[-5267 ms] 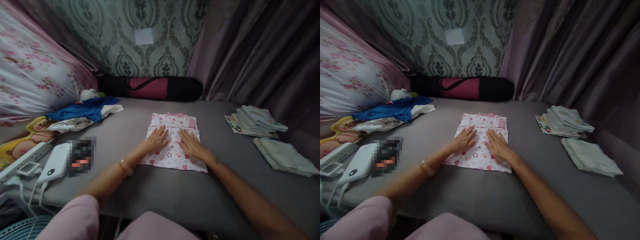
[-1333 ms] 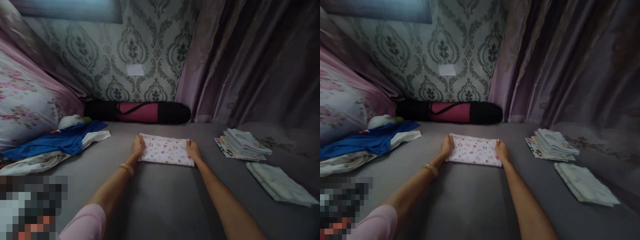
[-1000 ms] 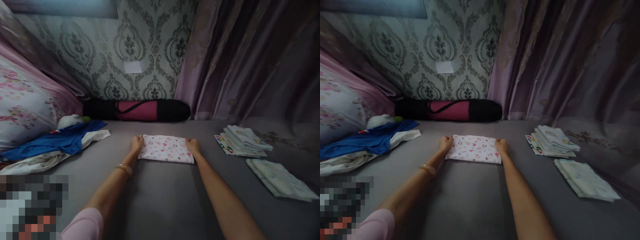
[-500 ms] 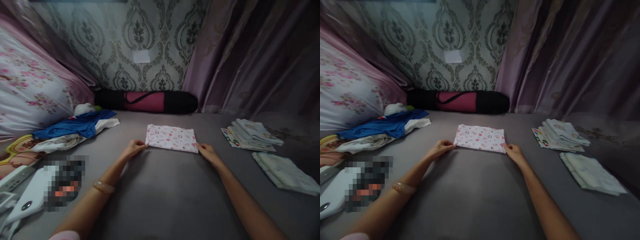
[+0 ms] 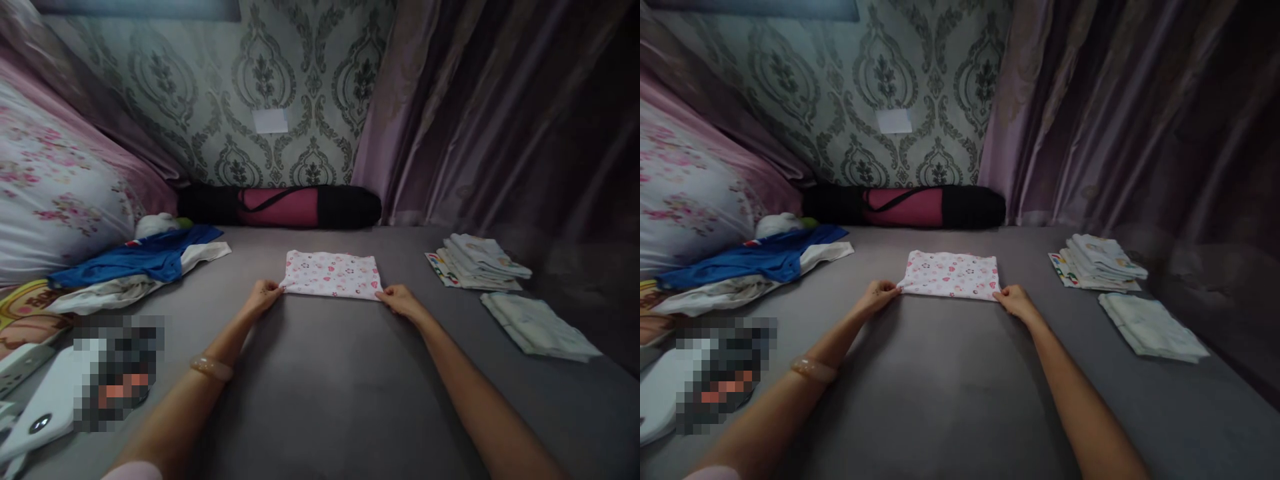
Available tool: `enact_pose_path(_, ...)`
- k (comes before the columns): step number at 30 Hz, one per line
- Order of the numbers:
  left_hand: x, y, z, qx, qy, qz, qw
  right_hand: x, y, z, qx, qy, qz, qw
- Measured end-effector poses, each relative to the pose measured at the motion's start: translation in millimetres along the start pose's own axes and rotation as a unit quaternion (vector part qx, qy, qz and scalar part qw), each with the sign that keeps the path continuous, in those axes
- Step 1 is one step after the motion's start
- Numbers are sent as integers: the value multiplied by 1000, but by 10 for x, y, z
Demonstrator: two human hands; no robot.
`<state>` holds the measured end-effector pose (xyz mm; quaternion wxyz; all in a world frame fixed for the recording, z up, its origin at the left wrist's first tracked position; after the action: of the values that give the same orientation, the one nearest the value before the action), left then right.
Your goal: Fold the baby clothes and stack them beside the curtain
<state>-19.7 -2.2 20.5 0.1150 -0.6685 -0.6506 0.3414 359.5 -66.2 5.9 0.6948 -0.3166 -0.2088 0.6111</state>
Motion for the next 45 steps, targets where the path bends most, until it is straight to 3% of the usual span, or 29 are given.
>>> enact_pose_path(4, 20, -27, -19, 33, -15, 11, 999, -79, -86, -33, 9, 44, -3, 999)
enact_pose_path(8, 36, -68, -70, 86, 25, 14, 996, -150, -158, -78, 27, 18, -24, 999)
enact_pose_path(11, 99, -87, -90, 132, 47, 40, 989, -120, -228, -71, -30, -1, -45, 999)
enact_pose_path(15, 230, -107, -298, 174, 87, -91, 977, 93, -255, 293, -179, -69, -124, 973)
enact_pose_path(17, 247, 38, -529, 189, 157, -136, 960, 235, -94, 637, -224, -148, -134, 954)
enact_pose_path(20, 224, 442, -860, 215, 279, -119, 928, 403, 347, 1119, -268, -265, -87, 922)
enact_pose_path(23, 253, 794, -943, 272, 295, -124, 908, 504, 745, 1329, -285, -299, -57, 909)
enact_pose_path(27, 349, 974, -758, 316, 224, -157, 908, 579, 1059, 1254, -284, -289, -3, 914)
enact_pose_path(32, 347, 969, -650, 321, 222, -171, 905, 600, 1134, 1152, -282, -284, 3, 916)
enact_pose_path(39, 308, 961, -654, 310, 224, -188, 905, 598, 991, 1160, -260, -286, 38, 921)
enact_pose_path(43, 289, 966, -657, 317, 222, -188, 903, 558, 728, 1069, -289, -278, -35, 915)
enact_pose_path(45, 288, 969, -656, 324, 219, -188, 901, 549, 683, 972, -308, -269, -44, 912)
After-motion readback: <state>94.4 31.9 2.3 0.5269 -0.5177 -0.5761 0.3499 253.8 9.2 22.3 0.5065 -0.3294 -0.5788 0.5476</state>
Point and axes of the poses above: each hand's wrist, its own x-axis towards the middle knuckle, its own y-axis out of the palm, z = x × y, the point moved 5 cm from there along x, towards the middle knuckle, and after that the axes turned 13 degrees about -y, right-handed, at the moved point
